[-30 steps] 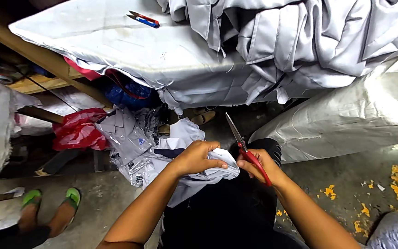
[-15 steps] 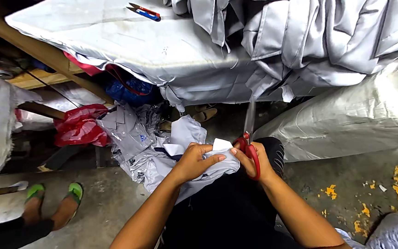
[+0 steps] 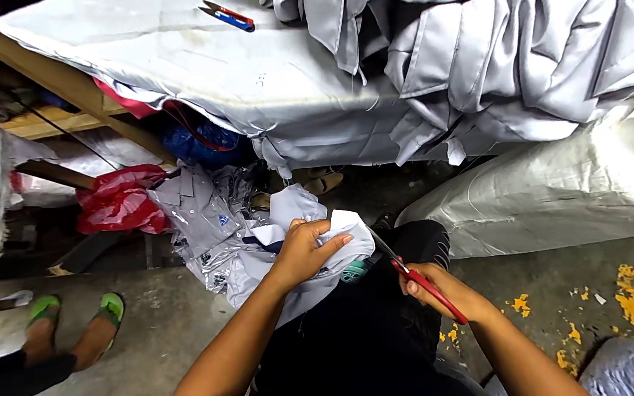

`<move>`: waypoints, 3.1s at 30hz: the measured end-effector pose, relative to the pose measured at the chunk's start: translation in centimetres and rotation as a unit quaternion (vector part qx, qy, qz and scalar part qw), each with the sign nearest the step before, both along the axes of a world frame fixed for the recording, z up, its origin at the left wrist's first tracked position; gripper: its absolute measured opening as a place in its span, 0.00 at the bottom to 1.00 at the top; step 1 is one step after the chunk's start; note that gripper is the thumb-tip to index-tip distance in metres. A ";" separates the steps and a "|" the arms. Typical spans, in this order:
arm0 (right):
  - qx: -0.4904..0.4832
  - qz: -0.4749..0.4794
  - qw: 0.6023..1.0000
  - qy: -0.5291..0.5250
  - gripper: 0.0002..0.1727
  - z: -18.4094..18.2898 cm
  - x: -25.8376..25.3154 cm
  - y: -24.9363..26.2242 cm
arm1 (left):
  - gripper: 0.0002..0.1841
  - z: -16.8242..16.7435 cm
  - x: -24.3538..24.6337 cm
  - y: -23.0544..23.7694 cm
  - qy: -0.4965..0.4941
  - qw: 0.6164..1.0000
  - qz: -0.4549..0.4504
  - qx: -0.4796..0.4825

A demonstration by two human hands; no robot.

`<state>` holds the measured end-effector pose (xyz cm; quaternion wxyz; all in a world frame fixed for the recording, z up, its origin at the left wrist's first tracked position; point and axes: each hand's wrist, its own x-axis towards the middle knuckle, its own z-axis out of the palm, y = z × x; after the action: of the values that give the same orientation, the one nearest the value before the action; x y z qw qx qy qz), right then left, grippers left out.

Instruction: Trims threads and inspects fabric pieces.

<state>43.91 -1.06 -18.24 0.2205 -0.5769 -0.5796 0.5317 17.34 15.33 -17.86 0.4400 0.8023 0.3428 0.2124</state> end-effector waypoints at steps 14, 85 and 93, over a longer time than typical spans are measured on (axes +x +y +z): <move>0.028 -0.035 0.999 0.023 0.37 -0.8 -1.1 0.5 | 0.15 0.0 -0.3 -0.3 -0.015 1.000 0.003 -0.006; 0.088 -0.103 0.990 0.035 0.41 -0.2 -2.5 0.4 | 0.11 1.8 -1.0 -1.6 -0.103 0.983 0.123 -0.095; 0.074 -0.061 0.994 0.049 0.41 -0.6 -3.2 1.4 | 0.12 1.6 -0.4 -1.9 -0.103 0.984 0.110 -0.095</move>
<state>40.70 0.30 -18.88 0.3228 -0.5665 -0.5692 0.5009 16.94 13.42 -16.30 0.5210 0.6882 0.4005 0.3073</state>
